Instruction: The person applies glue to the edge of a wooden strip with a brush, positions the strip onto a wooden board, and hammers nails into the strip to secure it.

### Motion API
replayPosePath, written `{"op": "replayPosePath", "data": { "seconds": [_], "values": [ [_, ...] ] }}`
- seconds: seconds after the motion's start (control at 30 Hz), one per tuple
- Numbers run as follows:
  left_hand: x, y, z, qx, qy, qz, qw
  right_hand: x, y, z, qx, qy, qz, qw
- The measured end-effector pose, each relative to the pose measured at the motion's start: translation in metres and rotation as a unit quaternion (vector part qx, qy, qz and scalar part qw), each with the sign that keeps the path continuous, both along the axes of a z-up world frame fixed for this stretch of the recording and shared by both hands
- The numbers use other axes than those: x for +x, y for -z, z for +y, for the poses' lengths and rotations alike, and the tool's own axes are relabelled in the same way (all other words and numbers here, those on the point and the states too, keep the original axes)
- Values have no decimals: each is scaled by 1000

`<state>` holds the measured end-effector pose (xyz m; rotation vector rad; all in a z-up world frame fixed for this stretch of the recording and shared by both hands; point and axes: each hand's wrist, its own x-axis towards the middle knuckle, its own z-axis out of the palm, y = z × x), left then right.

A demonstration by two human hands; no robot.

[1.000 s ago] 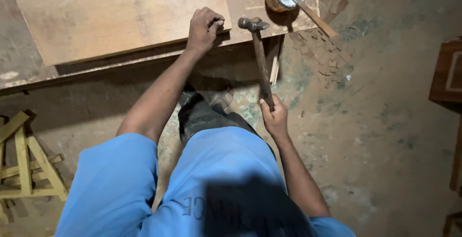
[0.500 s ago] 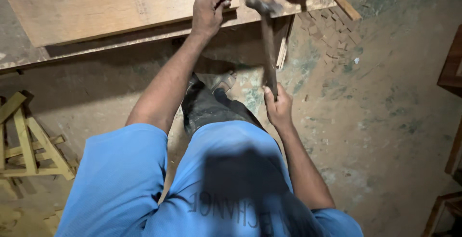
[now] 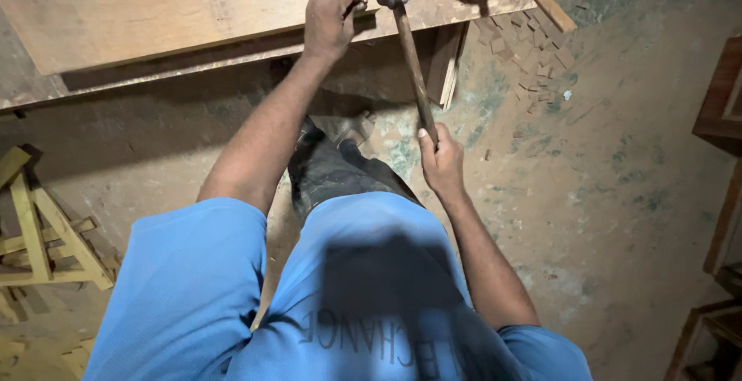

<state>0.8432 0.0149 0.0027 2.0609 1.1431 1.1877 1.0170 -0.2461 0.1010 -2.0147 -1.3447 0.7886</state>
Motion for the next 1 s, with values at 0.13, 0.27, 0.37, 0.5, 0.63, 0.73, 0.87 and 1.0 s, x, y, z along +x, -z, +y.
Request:
{"op": "replayPosePath", "data": {
  "seconds": [0.13, 0.27, 0.37, 0.5, 0.63, 0.73, 0.87, 1.0],
  "values": [
    [0, -1, -1, 8, -3, 1, 1000, -2, 1, 0, -25, 9, 1, 1000],
    [-2, -5, -2, 23, -7, 8, 1000, -5, -2, 5, 2, 5, 22, 1000],
    [-2, -7, -3, 39, -6, 3, 999, -6, -5, 6, 11, 0, 1, 1000],
    [-1, -9, -1, 19, -10, -7, 1000, -5, -3, 8, 18, 3, -18, 1000],
    [-1, -12, -2, 7, -9, 2, 1000, -1, 2, 7, 1, 10, -2, 1000],
    [-2, -14, -2, 27, -3, -5, 1000, 1, 4, 7, 7, 10, -3, 1000],
    [-1, -10, -2, 27, -8, 5, 1000, -1, 3, 5, 15, 2, -9, 1000],
    [0, -5, -2, 21, -17, 13, 1000, -3, 3, 6, 34, -26, -56, 998]
  ]
}}
